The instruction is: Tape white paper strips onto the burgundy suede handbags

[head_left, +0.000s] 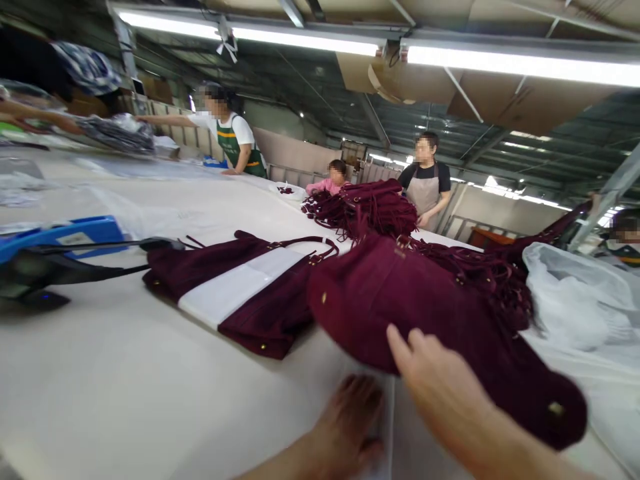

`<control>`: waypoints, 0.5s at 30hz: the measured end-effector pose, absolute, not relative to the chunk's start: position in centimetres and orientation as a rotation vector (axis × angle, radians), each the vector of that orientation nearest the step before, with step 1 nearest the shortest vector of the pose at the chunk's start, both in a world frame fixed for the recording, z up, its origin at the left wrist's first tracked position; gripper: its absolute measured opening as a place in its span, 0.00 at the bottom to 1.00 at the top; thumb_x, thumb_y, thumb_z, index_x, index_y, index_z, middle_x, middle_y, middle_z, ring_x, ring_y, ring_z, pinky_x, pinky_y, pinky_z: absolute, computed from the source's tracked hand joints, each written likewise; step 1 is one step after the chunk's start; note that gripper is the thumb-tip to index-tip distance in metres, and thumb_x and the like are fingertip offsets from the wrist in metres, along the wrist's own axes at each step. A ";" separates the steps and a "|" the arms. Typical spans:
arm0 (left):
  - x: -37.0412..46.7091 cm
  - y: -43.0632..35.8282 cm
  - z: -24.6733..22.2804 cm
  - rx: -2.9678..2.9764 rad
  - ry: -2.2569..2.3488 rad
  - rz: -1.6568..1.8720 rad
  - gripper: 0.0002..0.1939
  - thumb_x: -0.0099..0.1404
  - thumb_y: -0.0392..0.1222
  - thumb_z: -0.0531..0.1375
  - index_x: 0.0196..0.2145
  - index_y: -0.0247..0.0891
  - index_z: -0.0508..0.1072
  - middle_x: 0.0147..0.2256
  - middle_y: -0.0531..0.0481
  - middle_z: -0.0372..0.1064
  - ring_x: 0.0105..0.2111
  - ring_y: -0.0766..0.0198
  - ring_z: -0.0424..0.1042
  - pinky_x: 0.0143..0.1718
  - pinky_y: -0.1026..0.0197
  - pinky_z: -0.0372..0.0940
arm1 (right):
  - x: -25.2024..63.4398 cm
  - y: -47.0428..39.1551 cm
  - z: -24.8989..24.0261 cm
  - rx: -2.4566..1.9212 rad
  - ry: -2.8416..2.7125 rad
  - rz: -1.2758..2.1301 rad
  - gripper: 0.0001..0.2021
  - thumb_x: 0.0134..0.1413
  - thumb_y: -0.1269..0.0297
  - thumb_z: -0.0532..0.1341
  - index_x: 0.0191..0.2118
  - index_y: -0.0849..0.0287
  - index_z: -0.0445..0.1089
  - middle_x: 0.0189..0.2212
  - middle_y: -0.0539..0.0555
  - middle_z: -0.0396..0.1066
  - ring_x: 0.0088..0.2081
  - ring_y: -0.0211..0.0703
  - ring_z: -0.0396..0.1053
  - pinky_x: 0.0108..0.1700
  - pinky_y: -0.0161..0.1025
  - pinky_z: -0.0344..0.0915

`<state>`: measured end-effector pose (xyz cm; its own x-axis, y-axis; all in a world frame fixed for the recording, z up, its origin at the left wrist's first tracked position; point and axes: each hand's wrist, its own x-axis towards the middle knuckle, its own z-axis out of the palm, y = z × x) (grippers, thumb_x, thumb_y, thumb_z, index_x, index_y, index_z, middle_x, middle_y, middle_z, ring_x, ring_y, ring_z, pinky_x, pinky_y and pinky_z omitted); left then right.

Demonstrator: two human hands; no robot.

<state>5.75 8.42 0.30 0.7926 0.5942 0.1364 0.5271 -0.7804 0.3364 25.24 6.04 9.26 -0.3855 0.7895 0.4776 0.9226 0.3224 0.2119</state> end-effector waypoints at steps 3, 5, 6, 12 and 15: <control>5.4 8.5 -1.0 2.712 0.878 0.333 0.30 0.66 0.55 0.51 0.62 0.40 0.58 0.60 0.42 0.59 0.59 0.46 0.57 0.62 0.44 0.49 | 22.6 3.8 3.1 -1.737 -2.397 -0.649 0.35 0.40 0.82 0.57 0.60 0.66 0.60 0.34 0.61 0.71 0.32 0.50 0.69 0.26 0.41 0.67; 5.4 8.4 -1.2 2.713 0.890 0.321 0.28 0.67 0.54 0.50 0.61 0.40 0.60 0.57 0.42 0.62 0.56 0.47 0.61 0.61 0.45 0.51 | 22.5 2.6 0.3 -1.776 -2.433 -0.582 0.39 0.37 0.83 0.55 0.62 0.66 0.57 0.40 0.64 0.71 0.35 0.51 0.69 0.31 0.42 0.69; 5.5 8.2 -1.1 2.714 0.908 0.308 0.28 0.67 0.54 0.50 0.61 0.39 0.61 0.57 0.42 0.63 0.56 0.47 0.61 0.60 0.45 0.52 | 22.9 2.1 -0.5 -1.781 -2.436 -0.565 0.40 0.37 0.84 0.54 0.63 0.65 0.56 0.43 0.64 0.70 0.38 0.51 0.69 0.34 0.42 0.69; 5.3 5.9 -0.1 2.677 1.131 0.149 0.28 0.66 0.56 0.52 0.56 0.35 0.67 0.53 0.36 0.65 0.55 0.42 0.62 0.60 0.37 0.49 | 26.5 2.6 1.9 -1.876 -2.293 -0.637 0.30 0.48 0.84 0.51 0.57 0.60 0.64 0.38 0.57 0.70 0.37 0.47 0.67 0.36 0.41 0.65; 4.3 5.0 0.6 2.685 1.005 0.153 0.34 0.65 0.61 0.52 0.62 0.40 0.59 0.60 0.36 0.57 0.60 0.40 0.54 0.61 0.34 0.45 | 27.8 5.1 7.5 -1.836 -2.147 -0.600 0.25 0.51 0.83 0.51 0.52 0.58 0.68 0.37 0.55 0.69 0.38 0.45 0.66 0.37 0.37 0.63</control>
<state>4.33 5.05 0.58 0.7540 0.6568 0.0041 0.6284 -0.7232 0.2865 27.81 5.15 7.53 -0.1728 0.8778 0.4467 0.9822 0.1198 0.1446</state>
